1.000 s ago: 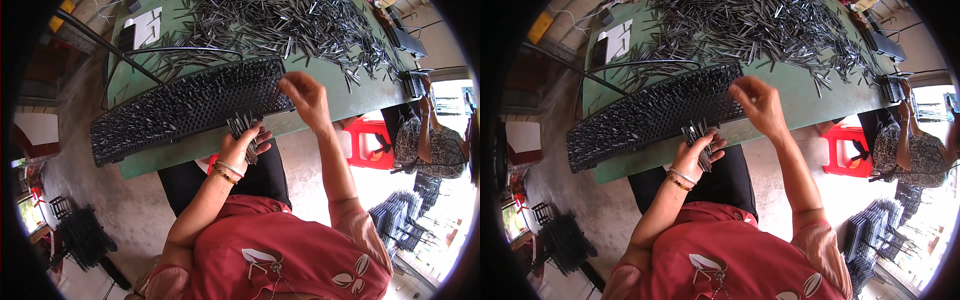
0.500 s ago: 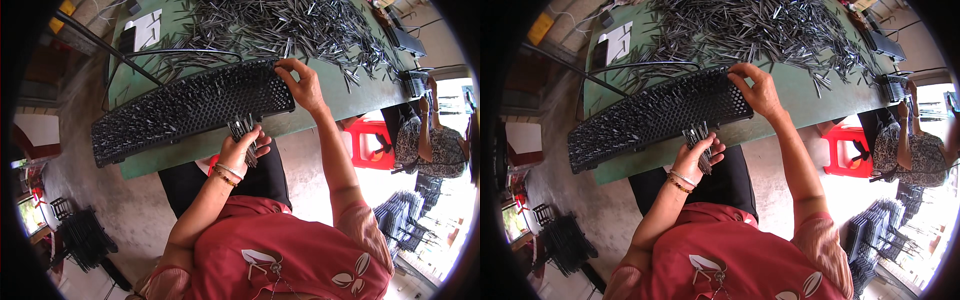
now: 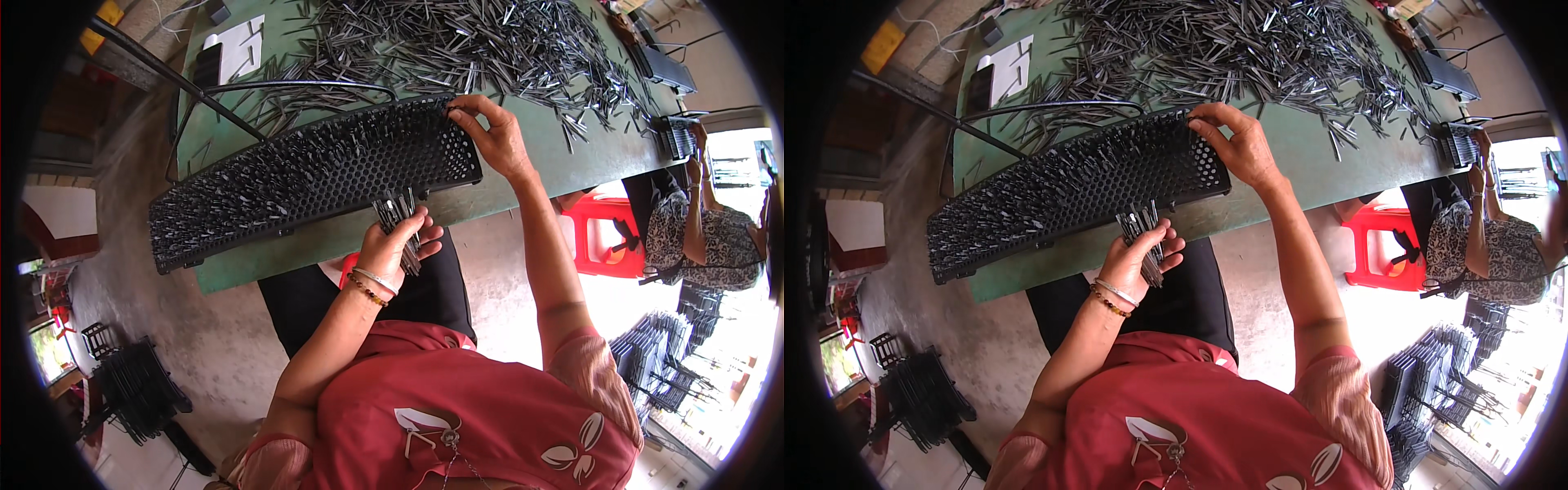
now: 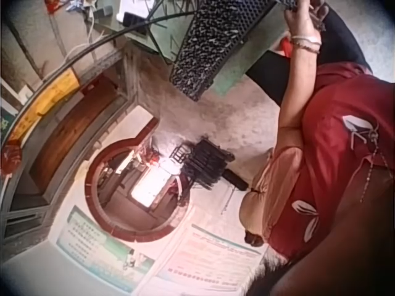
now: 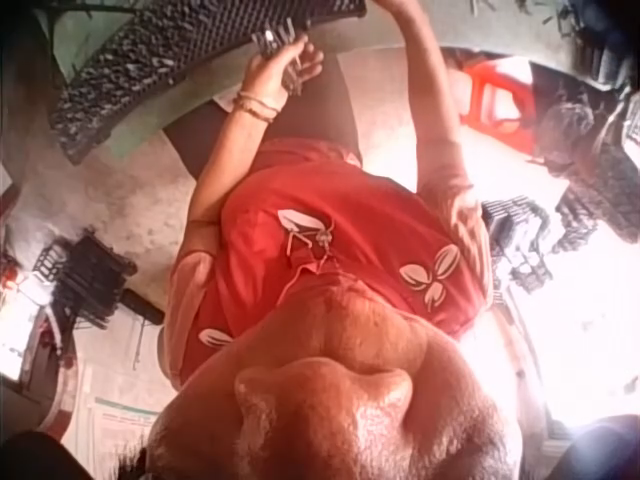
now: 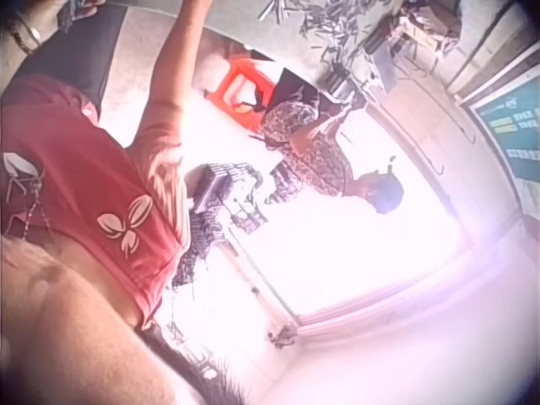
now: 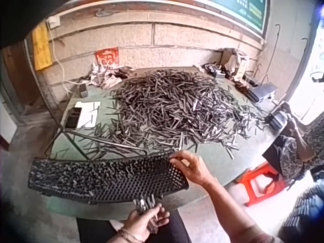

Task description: Manually inserting small metal pins into a perforated base plate template on an assembly line.

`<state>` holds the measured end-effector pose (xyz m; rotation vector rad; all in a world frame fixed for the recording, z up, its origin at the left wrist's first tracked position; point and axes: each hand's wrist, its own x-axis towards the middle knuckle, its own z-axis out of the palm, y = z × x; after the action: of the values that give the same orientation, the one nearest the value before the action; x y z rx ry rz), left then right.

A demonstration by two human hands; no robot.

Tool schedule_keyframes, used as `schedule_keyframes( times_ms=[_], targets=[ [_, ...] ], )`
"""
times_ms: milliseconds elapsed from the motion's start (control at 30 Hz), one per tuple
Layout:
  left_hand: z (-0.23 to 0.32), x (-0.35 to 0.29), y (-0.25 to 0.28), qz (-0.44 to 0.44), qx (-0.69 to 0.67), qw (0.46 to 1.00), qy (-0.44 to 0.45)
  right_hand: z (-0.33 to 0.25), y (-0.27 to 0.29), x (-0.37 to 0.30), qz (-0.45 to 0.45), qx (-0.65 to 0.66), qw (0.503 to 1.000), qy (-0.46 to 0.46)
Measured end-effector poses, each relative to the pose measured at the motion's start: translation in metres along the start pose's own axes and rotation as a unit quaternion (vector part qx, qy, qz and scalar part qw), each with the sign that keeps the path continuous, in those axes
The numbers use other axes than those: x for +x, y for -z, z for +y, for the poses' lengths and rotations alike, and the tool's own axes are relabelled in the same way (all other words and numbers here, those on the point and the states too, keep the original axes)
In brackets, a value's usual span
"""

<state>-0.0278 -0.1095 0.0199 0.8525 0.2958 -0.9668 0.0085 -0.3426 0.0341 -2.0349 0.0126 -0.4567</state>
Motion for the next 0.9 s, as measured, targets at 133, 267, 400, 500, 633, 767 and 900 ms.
schedule_keyframes(
  times_ms=[133, 267, 400, 500, 633, 767, 900],
  targets=[
    [-0.001, 0.0, 0.0, 0.001, -0.002, 1.0, 0.0, -0.002, 0.002, 0.003, -0.009, -0.038, 0.999, 0.019],
    [0.0, 0.0, 0.0, -0.001, -0.005, 1.0, 0.0, -0.006, 0.004, 0.003, -0.024, -0.074, 0.996, 0.043],
    [0.0, -0.001, 0.001, -0.003, -0.001, 1.0, 0.002, 0.001, 0.002, 0.001, -0.008, -0.023, 1.0, 0.016],
    [-0.001, -0.001, 0.001, -0.004, -0.004, 1.0, 0.003, 0.005, 0.0, -0.001, -0.007, -0.008, 1.0, 0.008],
    [-0.001, 0.0, 0.001, -0.003, -0.011, 1.0, 0.005, 0.01, 0.002, 0.0, -0.022, -0.063, 0.995, 0.075],
    [0.0, -0.001, 0.0, -0.001, -0.006, 1.0, -0.001, 0.007, -0.003, -0.003, 0.007, -0.097, 0.989, 0.114],
    [0.001, -0.002, -0.001, -0.003, 0.006, 1.0, 0.006, 0.001, -0.006, -0.008, 0.037, -0.12, 0.987, 0.102]
  ],
)
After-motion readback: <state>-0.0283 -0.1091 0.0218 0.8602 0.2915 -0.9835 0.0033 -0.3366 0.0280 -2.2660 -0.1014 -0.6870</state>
